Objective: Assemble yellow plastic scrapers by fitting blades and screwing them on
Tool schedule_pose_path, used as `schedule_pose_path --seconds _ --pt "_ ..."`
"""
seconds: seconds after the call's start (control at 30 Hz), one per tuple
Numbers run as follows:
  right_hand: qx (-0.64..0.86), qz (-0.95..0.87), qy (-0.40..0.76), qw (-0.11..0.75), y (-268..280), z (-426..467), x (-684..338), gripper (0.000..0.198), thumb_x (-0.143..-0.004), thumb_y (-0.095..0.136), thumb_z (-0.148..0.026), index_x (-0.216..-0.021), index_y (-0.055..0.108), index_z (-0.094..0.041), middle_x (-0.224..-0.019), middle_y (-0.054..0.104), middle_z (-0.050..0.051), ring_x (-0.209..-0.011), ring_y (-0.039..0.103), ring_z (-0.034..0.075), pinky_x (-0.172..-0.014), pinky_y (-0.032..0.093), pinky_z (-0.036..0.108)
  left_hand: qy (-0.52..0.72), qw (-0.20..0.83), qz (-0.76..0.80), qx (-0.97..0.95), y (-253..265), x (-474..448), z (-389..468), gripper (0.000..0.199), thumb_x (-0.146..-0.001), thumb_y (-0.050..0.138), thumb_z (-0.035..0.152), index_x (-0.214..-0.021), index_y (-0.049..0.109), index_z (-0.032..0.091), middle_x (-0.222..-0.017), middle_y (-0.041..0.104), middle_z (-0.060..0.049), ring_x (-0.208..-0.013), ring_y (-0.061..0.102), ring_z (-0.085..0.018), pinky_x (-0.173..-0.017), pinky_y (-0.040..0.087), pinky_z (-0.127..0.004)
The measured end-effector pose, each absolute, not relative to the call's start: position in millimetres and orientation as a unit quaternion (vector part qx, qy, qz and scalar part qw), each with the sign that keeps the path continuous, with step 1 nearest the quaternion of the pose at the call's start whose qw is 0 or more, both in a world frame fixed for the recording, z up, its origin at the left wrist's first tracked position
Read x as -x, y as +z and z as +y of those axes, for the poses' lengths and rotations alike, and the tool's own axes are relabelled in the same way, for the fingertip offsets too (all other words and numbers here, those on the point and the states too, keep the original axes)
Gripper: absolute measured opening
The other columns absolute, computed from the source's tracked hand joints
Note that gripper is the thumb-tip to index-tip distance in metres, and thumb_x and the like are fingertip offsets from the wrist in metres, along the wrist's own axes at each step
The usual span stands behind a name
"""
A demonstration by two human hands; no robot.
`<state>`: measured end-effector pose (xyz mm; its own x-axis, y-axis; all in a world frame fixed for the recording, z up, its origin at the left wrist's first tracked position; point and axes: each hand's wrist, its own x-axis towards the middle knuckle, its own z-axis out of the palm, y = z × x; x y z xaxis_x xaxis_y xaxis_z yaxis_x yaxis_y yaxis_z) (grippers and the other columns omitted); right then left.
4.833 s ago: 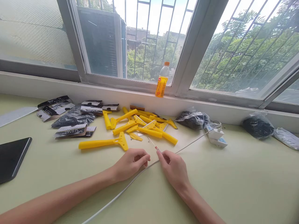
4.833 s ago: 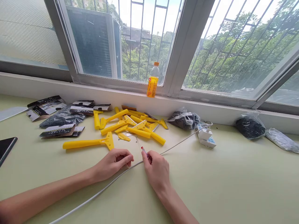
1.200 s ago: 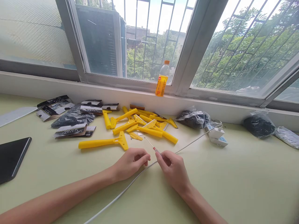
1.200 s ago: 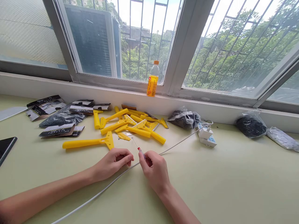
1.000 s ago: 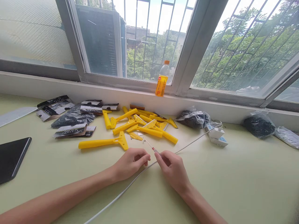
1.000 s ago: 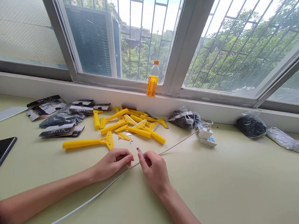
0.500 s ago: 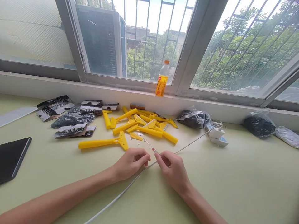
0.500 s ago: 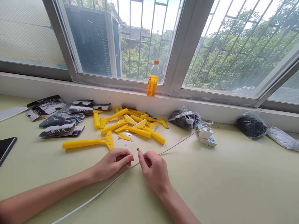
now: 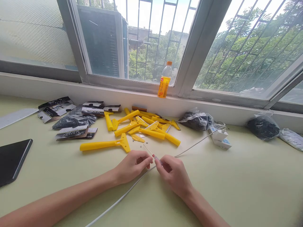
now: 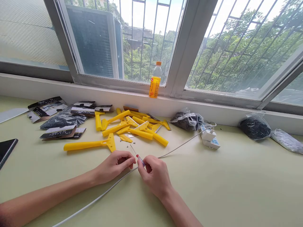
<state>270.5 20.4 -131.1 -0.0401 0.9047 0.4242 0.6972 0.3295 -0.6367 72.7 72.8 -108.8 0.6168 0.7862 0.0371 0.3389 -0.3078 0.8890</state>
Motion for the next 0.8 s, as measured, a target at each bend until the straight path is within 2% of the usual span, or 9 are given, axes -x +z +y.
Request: schedule_pose_path --seconds 0.8 --pt "0.569 -0.707 0.137 0.398 -129.9 20.0 -270.6 0.038 -0.095 0.055 -0.039 -0.064 0.048 -0.018 -0.059 0.045 -0.002 -0.055 0.035 0.010 -0.054 0.029 0.025 0.239 0.458 0.362 -0.776 -107.2 -72.7 72.0 0.047 -0.095 0.045 0.052 -0.084 0.068 0.013 -0.079 0.064 -0.002 -0.069 0.048 -0.007 -0.065 0.038 -0.019"
